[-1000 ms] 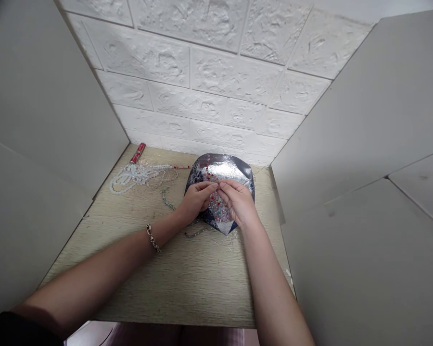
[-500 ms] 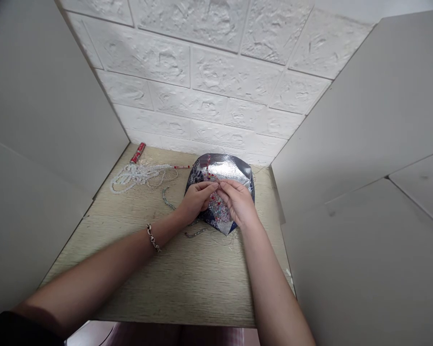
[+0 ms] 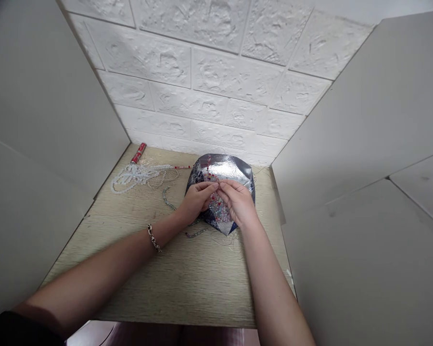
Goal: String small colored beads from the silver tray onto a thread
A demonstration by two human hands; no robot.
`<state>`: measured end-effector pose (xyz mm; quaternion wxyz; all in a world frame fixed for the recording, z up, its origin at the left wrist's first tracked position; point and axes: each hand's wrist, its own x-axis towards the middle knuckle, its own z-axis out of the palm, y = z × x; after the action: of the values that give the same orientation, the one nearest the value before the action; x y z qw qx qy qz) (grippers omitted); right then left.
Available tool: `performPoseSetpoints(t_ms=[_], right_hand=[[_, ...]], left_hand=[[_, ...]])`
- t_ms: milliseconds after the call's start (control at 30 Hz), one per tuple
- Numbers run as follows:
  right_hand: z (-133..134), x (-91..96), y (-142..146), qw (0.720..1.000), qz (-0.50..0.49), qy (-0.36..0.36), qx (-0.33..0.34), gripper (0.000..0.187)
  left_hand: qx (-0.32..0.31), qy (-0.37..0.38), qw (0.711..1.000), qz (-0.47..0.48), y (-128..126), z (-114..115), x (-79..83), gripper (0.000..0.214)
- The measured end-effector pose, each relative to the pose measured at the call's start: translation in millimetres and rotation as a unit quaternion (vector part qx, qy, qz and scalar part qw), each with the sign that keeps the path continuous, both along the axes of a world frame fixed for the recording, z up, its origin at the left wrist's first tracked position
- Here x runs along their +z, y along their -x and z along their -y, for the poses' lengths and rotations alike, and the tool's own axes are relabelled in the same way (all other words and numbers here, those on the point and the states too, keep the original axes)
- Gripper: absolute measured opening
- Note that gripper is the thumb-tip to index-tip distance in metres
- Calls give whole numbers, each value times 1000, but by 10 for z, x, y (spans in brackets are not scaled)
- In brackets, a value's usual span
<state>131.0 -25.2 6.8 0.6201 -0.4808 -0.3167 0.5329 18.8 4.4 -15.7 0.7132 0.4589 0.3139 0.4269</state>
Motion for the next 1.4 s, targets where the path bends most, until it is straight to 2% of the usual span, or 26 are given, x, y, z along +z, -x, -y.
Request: performPoseSetpoints(t_ms=[567, 800, 1100, 1400], right_hand=[[-7, -6, 8, 1000, -11, 1, -3, 14], [-5, -13, 12, 1000, 28, -5, 2, 16], [-14, -50, -55, 983, 182, -29, 6, 14], [-17, -72, -65, 985, 171, -28, 9, 15]], left_hand=[[4, 15, 1000, 7, 4, 13, 21, 33], [7, 22, 1000, 11, 1, 2, 6, 33], [-11, 48, 998, 31, 14, -2, 22, 35], [-24, 59, 997, 38, 25, -7, 34, 37]])
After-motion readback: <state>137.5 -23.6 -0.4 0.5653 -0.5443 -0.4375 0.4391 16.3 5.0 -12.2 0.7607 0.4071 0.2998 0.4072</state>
